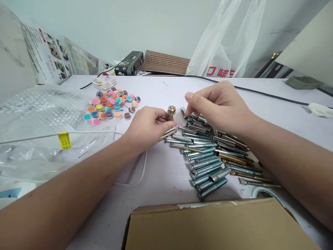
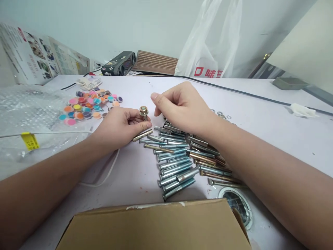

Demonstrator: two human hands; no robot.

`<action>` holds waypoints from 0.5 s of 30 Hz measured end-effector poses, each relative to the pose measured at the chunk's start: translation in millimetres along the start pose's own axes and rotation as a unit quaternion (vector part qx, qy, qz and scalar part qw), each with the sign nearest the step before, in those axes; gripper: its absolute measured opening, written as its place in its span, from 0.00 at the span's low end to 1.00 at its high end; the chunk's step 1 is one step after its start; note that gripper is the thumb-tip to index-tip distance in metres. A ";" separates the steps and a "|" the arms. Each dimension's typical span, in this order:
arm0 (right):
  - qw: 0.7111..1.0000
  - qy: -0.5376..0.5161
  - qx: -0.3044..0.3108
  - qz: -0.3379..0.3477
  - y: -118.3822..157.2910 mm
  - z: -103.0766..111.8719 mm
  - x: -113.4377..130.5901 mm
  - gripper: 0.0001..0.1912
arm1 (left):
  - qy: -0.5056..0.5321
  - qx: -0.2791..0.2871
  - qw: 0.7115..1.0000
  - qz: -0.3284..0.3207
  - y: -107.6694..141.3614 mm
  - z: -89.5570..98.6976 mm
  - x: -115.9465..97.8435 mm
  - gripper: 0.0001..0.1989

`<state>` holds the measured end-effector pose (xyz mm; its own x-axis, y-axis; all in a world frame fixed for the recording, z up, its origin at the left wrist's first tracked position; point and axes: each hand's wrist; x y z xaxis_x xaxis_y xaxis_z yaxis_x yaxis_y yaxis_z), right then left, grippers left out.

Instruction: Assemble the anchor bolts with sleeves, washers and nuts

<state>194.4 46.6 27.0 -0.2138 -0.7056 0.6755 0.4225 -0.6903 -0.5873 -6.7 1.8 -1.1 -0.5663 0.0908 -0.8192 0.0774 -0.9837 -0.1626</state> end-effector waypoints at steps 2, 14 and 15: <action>1.000 -0.008 -0.005 0.015 1.2 -0.4 -1.9 0.18 | 0.003 0.002 1.000 0.003 -0.1 0.1 -0.2 0.08; 0.994 -0.011 -0.107 0.010 1.3 1.4 -2.2 0.38 | 0.038 0.013 0.999 0.027 -1.5 -2.1 7.0 0.09; 0.997 -0.010 -0.072 0.007 0.9 -0.5 -1.1 0.34 | 0.035 0.011 0.999 0.024 -1.4 -1.7 6.6 0.09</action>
<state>194.5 46.7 25.5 -0.1910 -0.7134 0.6743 0.2947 -0.6969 -0.6538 -9.1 4.0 -7.1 -0.5028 0.0538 -0.8627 0.0845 -0.9902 -0.1110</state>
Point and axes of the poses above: each hand's wrist, its own y-axis away from the middle knuckle, its own z-axis out of the back of the hand, x = y × z, and after that the axes turned 13 degrees about -x, right-handed
